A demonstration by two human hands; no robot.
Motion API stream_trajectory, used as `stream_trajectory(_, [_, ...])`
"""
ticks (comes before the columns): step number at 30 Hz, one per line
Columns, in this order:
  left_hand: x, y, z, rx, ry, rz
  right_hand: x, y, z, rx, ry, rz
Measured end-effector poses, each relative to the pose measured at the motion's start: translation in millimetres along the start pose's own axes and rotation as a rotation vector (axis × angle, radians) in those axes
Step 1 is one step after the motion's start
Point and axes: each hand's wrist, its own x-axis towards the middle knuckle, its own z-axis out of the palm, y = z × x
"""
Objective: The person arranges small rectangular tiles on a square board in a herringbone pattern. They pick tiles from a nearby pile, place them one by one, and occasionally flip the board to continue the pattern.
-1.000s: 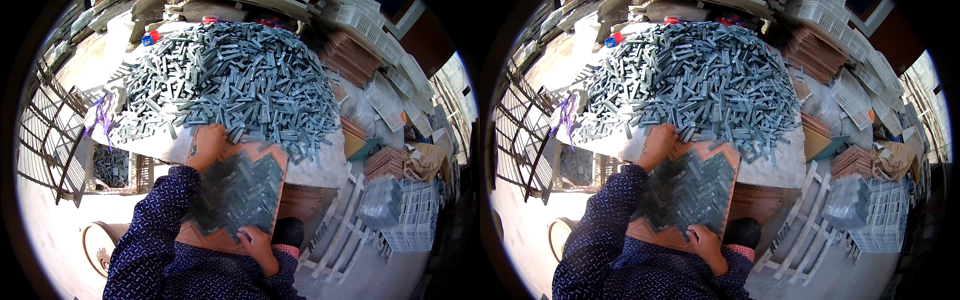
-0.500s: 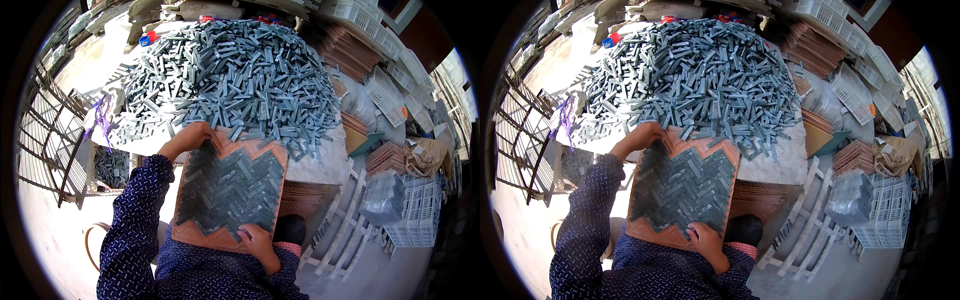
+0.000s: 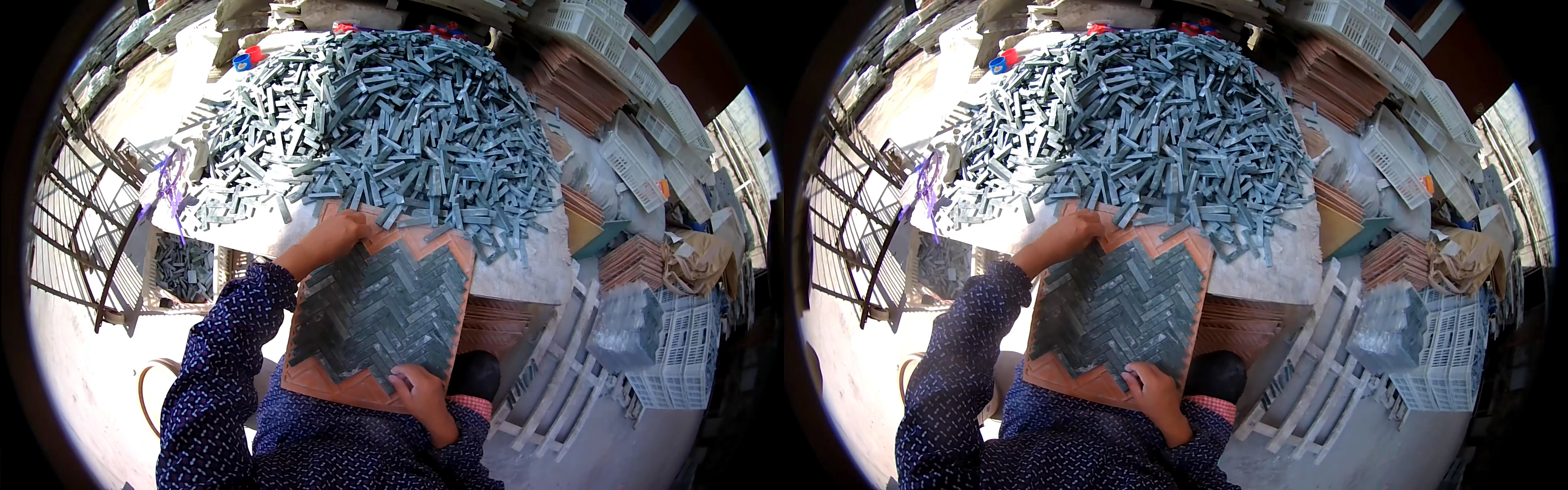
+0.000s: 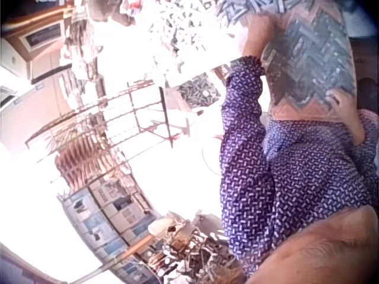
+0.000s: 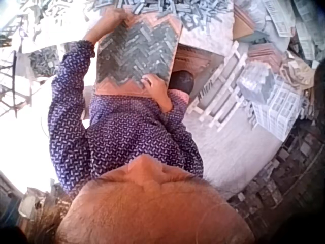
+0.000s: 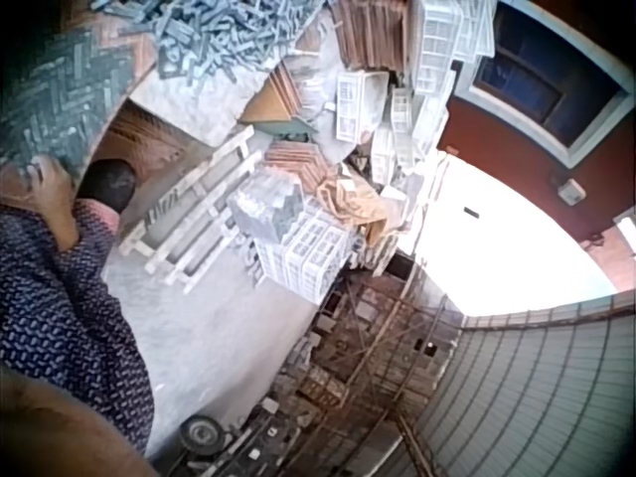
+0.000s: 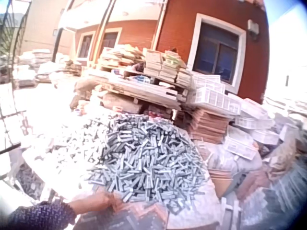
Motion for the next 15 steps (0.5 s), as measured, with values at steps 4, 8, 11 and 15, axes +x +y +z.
stream_trajectory(4, [5.9, 16.2, -4.7, 0.091, -0.003, -0.073, 0.8, -0.3, -1.8, 0.008, -0.009, 0.005])
stream_trajectory(8, [20.0, 31.7, 3.7, 0.086, 0.17, -0.279, 0.6, -0.6, -2.8, 0.014, 0.004, -0.003])
stream_trajectory(11, [34.6, 29.1, 16.8, 0.02, 0.241, -0.406, 0.2, 0.5, -2.3, 0.009, -0.001, 0.007])
stream_trajectory(15, [49.9, 35.8, 28.1, 0.001, 0.195, -0.465, -1.4, 3.8, -2.1, 0.004, 0.019, 0.022])
